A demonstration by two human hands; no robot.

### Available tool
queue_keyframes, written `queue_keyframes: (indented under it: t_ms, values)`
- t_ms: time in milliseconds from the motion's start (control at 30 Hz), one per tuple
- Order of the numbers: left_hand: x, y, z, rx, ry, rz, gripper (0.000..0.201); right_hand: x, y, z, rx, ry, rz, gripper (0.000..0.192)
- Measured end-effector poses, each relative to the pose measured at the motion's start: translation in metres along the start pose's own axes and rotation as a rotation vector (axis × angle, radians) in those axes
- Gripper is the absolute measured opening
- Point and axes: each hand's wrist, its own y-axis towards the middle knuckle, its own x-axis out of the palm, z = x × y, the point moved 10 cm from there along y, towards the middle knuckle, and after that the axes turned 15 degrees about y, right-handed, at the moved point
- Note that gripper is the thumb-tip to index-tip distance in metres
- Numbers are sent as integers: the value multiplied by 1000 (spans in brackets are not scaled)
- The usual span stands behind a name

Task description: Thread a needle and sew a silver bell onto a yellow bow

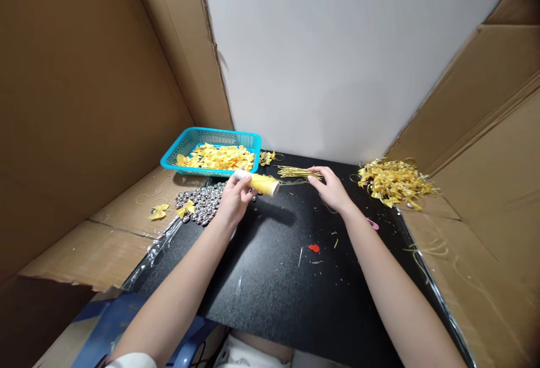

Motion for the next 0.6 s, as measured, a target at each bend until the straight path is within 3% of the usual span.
queue_keyframes:
  t_ms: [133,233,333,433,533,600]
  values:
    - [-2,0,-2,-20,5,27,42,-20,-2,-15,-95,-44,178,22]
    - [-3,-1,-2,-25,-5,38,41,-12,-6,-23,-93,-8,170,14]
    - [-3,-1,-3,-36,-15,43,37,30,-15,-24,-8,46,-51,9]
    - [0,-3,-3,-41,-26,33,35,100,-44,-13,149,85,-447,26]
    - [5,-7,-3,-46,-30,4,35,132,-63,-5,162,-49,-495,54]
    - [9,-10,-4,-52,-29,-22,36,139,-66,-3,120,-103,-450,59]
